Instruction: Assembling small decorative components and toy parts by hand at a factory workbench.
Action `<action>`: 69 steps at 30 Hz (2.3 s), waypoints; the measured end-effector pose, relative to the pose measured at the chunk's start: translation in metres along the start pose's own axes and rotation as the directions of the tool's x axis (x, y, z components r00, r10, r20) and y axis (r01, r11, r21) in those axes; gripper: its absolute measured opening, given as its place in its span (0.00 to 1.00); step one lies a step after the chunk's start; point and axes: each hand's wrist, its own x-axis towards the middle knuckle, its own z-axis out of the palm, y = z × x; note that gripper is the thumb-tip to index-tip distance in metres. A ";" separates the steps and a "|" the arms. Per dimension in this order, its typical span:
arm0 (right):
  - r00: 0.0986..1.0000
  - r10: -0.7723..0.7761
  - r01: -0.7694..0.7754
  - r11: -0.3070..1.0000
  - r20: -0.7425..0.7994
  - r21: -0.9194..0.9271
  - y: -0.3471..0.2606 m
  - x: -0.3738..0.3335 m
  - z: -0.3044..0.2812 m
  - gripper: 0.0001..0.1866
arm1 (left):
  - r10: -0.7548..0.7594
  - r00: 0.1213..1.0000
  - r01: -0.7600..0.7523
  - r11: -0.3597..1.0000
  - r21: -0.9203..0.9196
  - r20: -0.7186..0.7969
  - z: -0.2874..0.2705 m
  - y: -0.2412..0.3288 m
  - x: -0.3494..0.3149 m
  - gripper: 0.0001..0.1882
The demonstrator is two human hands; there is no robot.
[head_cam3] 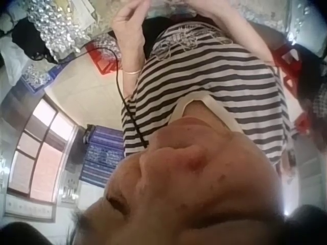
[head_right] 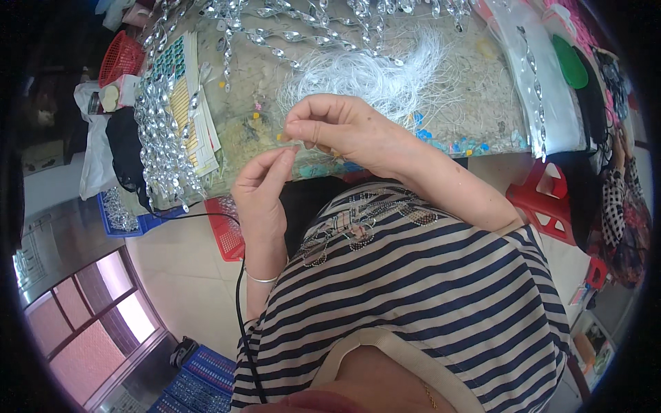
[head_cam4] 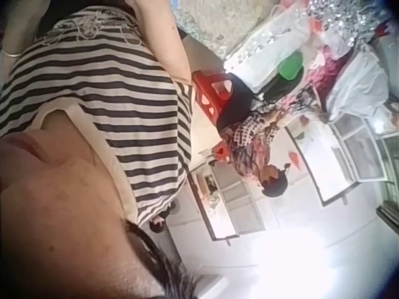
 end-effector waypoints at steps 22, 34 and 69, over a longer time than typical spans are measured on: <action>0.947 -0.224 0.267 0.948 -0.229 0.176 -0.041 0.004 -0.045 0.06 | -0.380 0.880 0.351 0.924 0.151 0.285 -0.052 -0.042 -0.046 0.15; 0.983 -0.092 0.090 0.996 -0.158 -0.024 -0.014 0.013 -0.033 0.11 | 0.544 0.770 -0.117 0.633 0.765 -0.333 -0.119 0.012 0.038 0.08; 0.980 0.138 -0.161 0.974 -0.145 -0.162 0.015 -0.009 -0.034 0.09 | 0.747 0.657 0.064 0.076 0.995 -0.099 -0.191 0.010 0.185 0.07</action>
